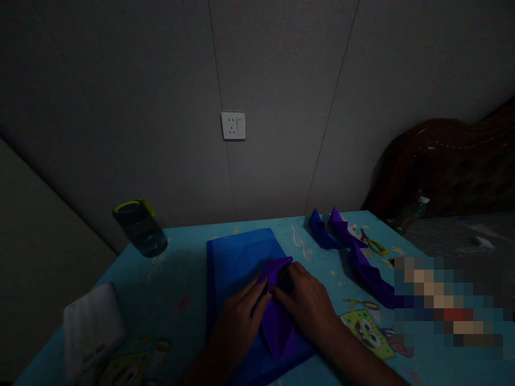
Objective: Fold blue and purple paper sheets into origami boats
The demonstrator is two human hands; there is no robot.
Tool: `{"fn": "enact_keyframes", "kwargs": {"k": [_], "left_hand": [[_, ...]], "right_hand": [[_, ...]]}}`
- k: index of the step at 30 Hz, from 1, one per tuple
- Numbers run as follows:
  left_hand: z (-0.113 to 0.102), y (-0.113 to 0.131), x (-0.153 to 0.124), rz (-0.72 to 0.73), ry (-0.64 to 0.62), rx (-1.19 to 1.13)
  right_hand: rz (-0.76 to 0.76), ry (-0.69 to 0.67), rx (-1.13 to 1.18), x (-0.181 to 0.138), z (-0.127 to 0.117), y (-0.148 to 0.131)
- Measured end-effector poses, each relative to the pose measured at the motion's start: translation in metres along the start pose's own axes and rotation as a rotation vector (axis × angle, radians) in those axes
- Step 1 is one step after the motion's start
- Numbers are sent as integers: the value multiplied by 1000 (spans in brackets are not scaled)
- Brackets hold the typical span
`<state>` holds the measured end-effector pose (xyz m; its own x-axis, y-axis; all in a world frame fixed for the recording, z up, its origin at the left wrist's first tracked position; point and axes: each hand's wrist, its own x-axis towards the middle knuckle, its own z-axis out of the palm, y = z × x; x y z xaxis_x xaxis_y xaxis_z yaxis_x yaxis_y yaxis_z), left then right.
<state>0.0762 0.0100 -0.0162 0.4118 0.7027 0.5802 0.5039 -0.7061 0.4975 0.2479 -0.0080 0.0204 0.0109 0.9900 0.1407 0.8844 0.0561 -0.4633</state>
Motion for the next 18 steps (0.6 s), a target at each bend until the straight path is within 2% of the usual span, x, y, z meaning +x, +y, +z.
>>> {"fn": "enact_keyframes", "kwargs": {"k": [8, 13, 18], "left_hand": [[-1, 2, -1, 64, 36, -13], [-1, 1, -1, 20, 34, -33], [-3, -3, 2, -54, 59, -44]], "right_hand": [[-33, -75, -122, -1, 2, 1], [-40, -90, -196, -2, 4, 0], [-121, -64, -194, -2, 3, -2]]}}
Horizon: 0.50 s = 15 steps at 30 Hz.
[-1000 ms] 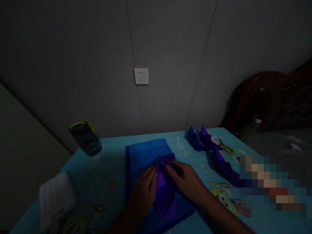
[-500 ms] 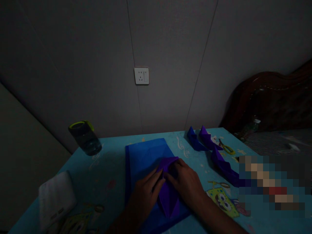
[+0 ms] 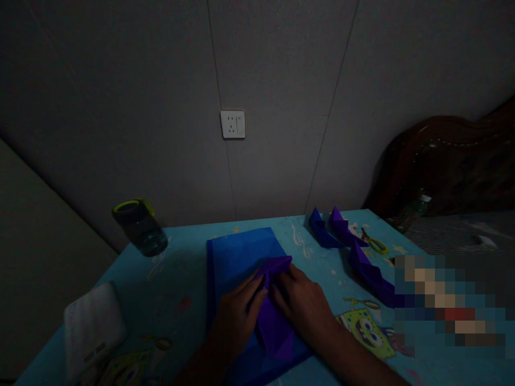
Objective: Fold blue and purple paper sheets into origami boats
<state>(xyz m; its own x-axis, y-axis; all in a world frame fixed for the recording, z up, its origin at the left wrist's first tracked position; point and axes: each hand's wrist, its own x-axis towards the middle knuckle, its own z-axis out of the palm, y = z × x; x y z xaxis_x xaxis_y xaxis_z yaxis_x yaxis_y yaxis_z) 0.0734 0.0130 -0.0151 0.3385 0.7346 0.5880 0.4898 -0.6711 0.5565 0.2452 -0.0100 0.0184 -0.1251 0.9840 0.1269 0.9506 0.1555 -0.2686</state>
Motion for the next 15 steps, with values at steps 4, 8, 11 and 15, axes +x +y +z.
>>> {"fn": "enact_keyframes", "kwargs": {"k": [4, 8, 11, 15], "left_hand": [[-3, -4, 4, -101, 58, 8], [-6, -8, 7, -221, 103, -1], [-10, -9, 8, -293, 121, -28], [-12, -8, 10, -372, 140, -77]], "right_hand": [[-30, 25, 52, 0, 0, 1], [-43, 66, 135, -1, 1, 2], [-42, 106, 254, -1, 0, 3], [3, 199, 524, 0, -2, 5]]}}
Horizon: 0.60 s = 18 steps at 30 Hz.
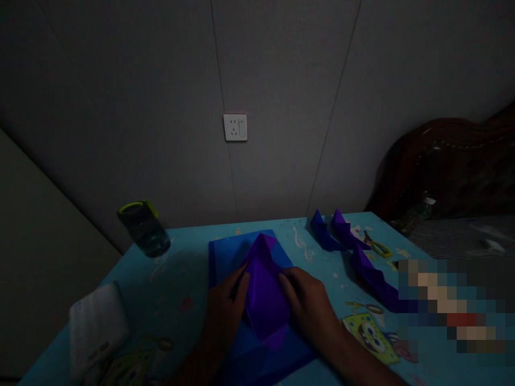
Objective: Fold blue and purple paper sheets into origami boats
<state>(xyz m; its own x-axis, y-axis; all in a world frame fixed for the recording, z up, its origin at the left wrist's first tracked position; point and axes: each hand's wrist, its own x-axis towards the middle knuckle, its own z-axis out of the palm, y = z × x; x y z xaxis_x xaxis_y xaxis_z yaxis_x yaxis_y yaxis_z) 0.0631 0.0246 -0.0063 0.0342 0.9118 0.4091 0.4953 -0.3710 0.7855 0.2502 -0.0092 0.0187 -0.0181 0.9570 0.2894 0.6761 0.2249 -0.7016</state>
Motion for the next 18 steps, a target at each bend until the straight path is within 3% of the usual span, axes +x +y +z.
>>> {"fn": "enact_keyframes", "kwargs": {"k": [6, 10, 14, 18], "left_hand": [[-3, 7, 1, -67, 4, -83], [-4, 9, 1, -67, 27, -63], [0, 4, 0, -117, -25, -48], [5, -4, 1, -164, -24, -24]], "right_hand": [[164, 113, 336, 7, -2, 6], [183, 135, 438, 10, -3, 8], [154, 119, 410, 6, 0, 6], [17, 91, 261, -2, 6, 6]]}}
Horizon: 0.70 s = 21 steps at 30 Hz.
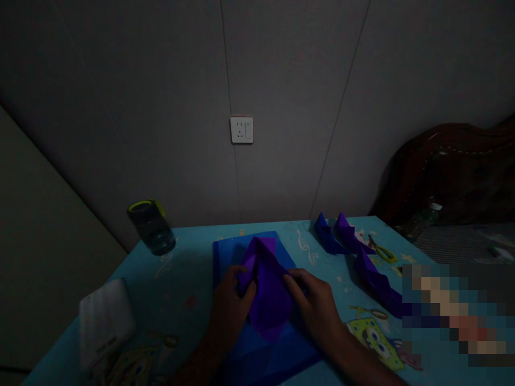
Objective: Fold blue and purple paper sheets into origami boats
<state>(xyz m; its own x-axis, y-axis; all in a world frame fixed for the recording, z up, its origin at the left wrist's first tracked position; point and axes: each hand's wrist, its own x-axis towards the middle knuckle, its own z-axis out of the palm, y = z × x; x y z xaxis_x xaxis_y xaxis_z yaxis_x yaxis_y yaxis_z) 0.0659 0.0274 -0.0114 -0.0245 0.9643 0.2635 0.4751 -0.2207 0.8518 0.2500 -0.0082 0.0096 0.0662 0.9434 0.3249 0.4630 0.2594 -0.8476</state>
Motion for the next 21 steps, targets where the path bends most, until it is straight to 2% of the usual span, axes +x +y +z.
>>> {"fn": "enact_keyframes", "kwargs": {"k": [4, 8, 13, 19, 21], "left_hand": [[-1, -3, 4, -48, 66, 79], [-4, 2, 6, -44, 104, 126], [-4, 9, 4, -93, 74, 39], [-6, 4, 2, -91, -16, -141], [-9, 3, 2, -101, -6, -204]], "right_hand": [[-207, -54, -76, -7, 5, 3], [-267, -51, -99, -10, 5, 4], [-196, -21, -102, -6, 2, 5], [-28, 36, -36, 1, -4, 0], [44, 65, 6, 7, -9, -1]]}}
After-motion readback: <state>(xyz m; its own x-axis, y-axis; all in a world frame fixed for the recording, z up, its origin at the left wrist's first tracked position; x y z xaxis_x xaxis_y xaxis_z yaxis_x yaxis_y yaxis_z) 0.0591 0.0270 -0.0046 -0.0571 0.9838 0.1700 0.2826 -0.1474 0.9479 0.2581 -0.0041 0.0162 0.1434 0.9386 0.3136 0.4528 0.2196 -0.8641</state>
